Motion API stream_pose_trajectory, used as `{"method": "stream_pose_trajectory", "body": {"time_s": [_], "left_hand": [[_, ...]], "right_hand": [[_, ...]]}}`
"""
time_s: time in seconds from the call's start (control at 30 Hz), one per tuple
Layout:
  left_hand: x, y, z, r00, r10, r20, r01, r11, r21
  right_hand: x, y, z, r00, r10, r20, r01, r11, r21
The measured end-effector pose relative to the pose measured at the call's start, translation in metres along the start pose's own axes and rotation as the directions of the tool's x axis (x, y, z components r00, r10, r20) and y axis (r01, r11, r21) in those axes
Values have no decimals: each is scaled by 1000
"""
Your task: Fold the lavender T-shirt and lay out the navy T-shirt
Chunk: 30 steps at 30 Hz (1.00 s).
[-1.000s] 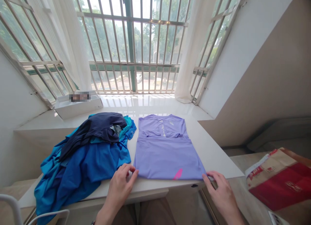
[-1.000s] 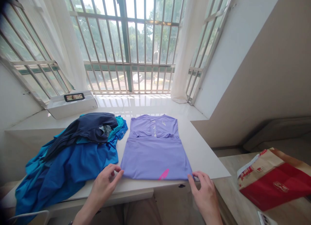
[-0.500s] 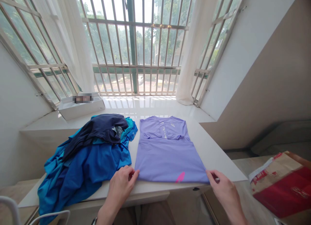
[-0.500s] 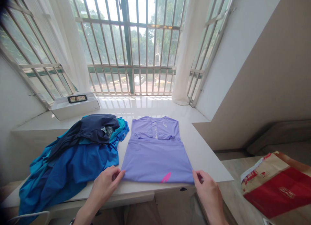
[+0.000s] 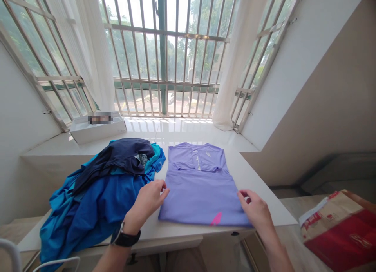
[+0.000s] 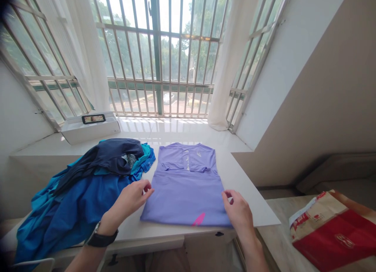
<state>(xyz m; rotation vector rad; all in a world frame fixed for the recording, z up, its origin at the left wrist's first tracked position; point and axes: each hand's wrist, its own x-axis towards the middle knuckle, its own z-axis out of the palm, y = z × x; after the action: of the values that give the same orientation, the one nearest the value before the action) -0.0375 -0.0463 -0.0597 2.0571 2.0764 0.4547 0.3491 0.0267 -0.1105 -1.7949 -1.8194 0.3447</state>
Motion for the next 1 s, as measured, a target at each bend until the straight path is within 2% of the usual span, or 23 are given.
{"method": "stream_pose_trajectory", "body": {"time_s": [0.07,0.13,0.2,0.27,0.4,0.53,0.8,0.9,1.0], "left_hand": [[36,-4,-1,999,26,-24,-26,999,27],[67,-11,3,999,48,12,-49,998,31],[88,-21,11,994,80,75,-78,997,-23],[97,-31,21,990,110,89,-101,990,-102],[94,-45,34,994,104,21,-96,969,-226],[91,-50,35,991,133,34,-118,951,-287],[89,-44,29,992,122,2,-118,964,-239],[89,-41,28,994,108,-31,-112,962,-247],[90,-39,30,992,102,-71,-117,955,-271]], "right_hand": [[26,-2,10,999,-25,26,25,1000,-5],[49,1,19,999,-12,46,14,999,-32],[66,9,26,998,22,60,-20,999,-31],[74,20,29,996,45,73,-47,999,28],[78,35,28,994,12,108,-32,981,189],[81,34,28,991,-1,137,-22,986,167],[85,36,35,985,-70,160,21,957,290],[86,33,33,987,-61,150,-2,923,385],[89,27,31,990,-38,134,-18,919,395]]}}
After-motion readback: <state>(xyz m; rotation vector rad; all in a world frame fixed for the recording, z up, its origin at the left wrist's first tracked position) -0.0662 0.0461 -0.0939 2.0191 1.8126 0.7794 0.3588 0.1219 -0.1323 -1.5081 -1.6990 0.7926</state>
